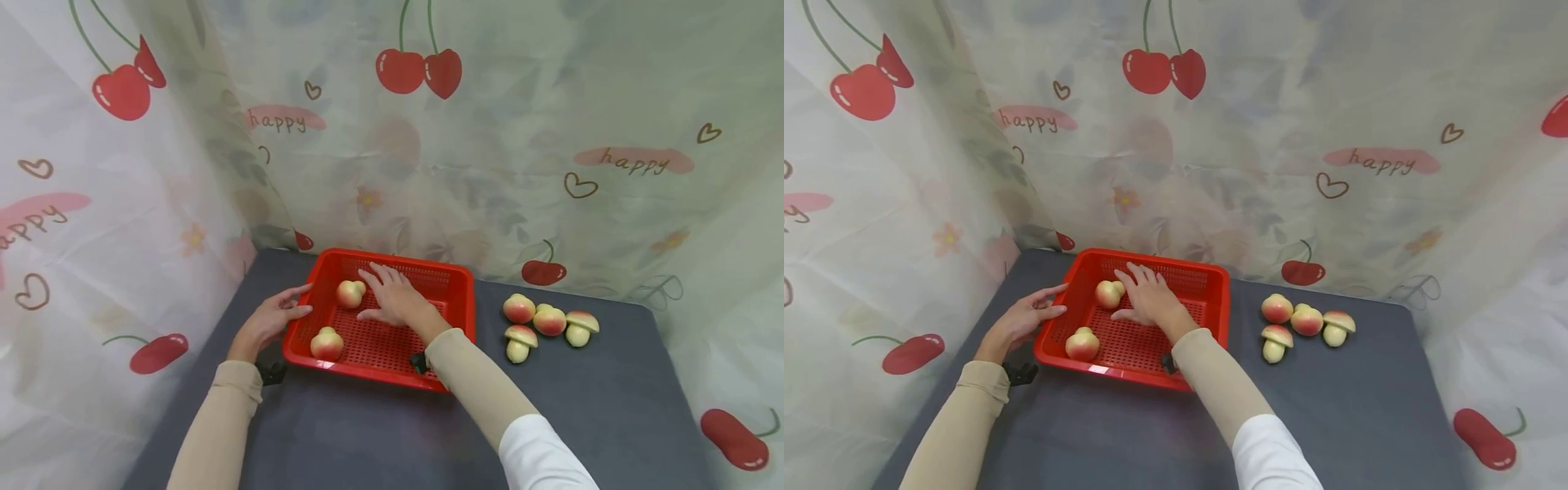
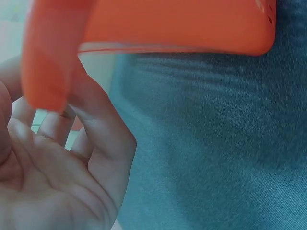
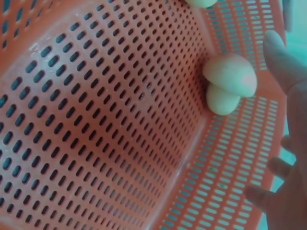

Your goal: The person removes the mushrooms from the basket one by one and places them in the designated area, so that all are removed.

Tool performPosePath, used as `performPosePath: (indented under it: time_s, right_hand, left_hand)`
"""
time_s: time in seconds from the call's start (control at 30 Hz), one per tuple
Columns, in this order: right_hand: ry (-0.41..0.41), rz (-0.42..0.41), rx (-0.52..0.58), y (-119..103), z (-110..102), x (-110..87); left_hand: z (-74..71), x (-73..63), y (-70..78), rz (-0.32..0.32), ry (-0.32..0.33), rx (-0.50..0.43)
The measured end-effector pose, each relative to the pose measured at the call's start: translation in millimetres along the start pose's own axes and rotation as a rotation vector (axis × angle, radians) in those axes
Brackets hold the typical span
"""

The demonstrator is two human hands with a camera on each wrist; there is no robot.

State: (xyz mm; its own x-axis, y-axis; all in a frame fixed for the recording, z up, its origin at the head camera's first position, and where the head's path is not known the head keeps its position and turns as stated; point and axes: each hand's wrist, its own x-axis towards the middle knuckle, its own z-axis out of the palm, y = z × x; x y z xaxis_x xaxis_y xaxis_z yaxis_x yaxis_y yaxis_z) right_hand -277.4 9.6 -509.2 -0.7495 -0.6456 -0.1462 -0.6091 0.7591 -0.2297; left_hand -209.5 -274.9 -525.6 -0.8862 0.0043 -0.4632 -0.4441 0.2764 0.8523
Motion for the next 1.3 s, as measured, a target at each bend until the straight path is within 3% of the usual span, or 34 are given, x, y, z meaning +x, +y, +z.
performPosePath:
  time_s: [0.43,0.77,1.0,1.3]
  right_hand:
    - [-0.024,-0.041,0.054,-6.6,-2.3,13.9]
    - [-0.081,-0.083,0.170,-27.1,18.1,36.1]
    - [-0.118,-0.059,0.167,-25.3,27.0,39.7]
    - [-0.131,-0.037,0.166,-13.1,32.3,47.9]
  left_hand:
    - [-1.0,-2.9,9.8,0.006,-0.008,0.047]
    - [-14.4,-14.4,-0.1,0.002,0.023,0.085]
    - [-11.4,-9.9,-5.8,-0.002,0.020,0.074]
    - [-3.2,-1.5,1.7,0.005,0.006,0.055]
